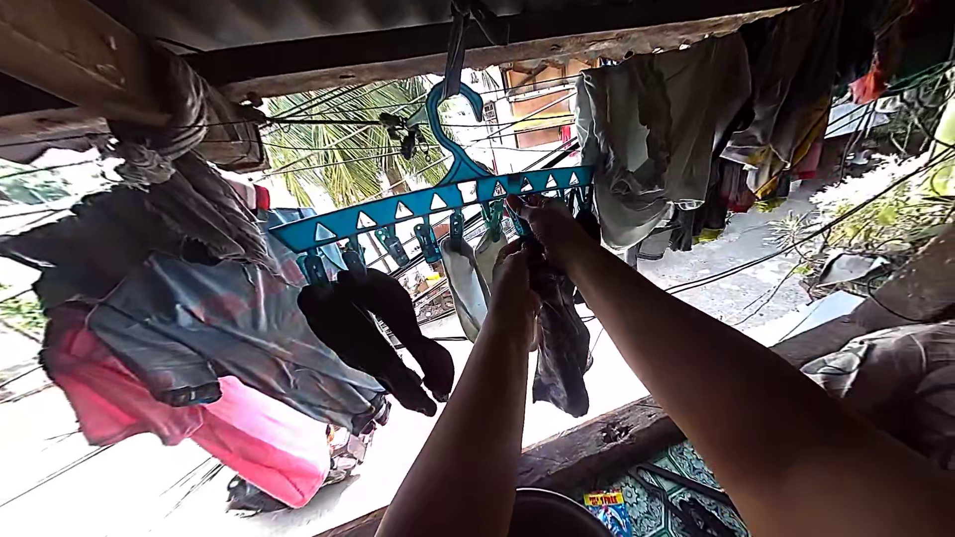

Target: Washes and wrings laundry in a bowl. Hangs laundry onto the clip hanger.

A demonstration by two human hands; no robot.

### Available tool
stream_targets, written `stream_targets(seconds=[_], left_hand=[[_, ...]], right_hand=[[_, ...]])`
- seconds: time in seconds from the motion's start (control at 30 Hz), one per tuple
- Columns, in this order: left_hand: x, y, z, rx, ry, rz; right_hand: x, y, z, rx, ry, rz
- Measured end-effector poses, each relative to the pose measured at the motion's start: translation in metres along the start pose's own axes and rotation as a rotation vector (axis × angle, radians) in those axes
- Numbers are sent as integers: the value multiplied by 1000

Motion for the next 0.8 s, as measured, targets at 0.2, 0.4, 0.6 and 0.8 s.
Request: stream_targets(seconds=[0.2,0.4,0.6,0.8], left_hand=[[-3,-5,-5,-155,55,7],[2,0,6,95,0,-16],[-4,-5,1,14,-24,-38],[-8,-8,-1,-173,-45,-45]], right_hand=[[0,-2,2,-31,12,-8],[-10,3,2,83,-49,-39],[-10,-1,1,89,-36,-39],[-11,1,1,43,-1,-47]])
Point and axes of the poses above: each hand's wrist, its own x-axis towards the middle knuckle, its own z-axis out of the back of the hand, y = z × x, the point moved 6 cm from there along x, towards the middle knuckle
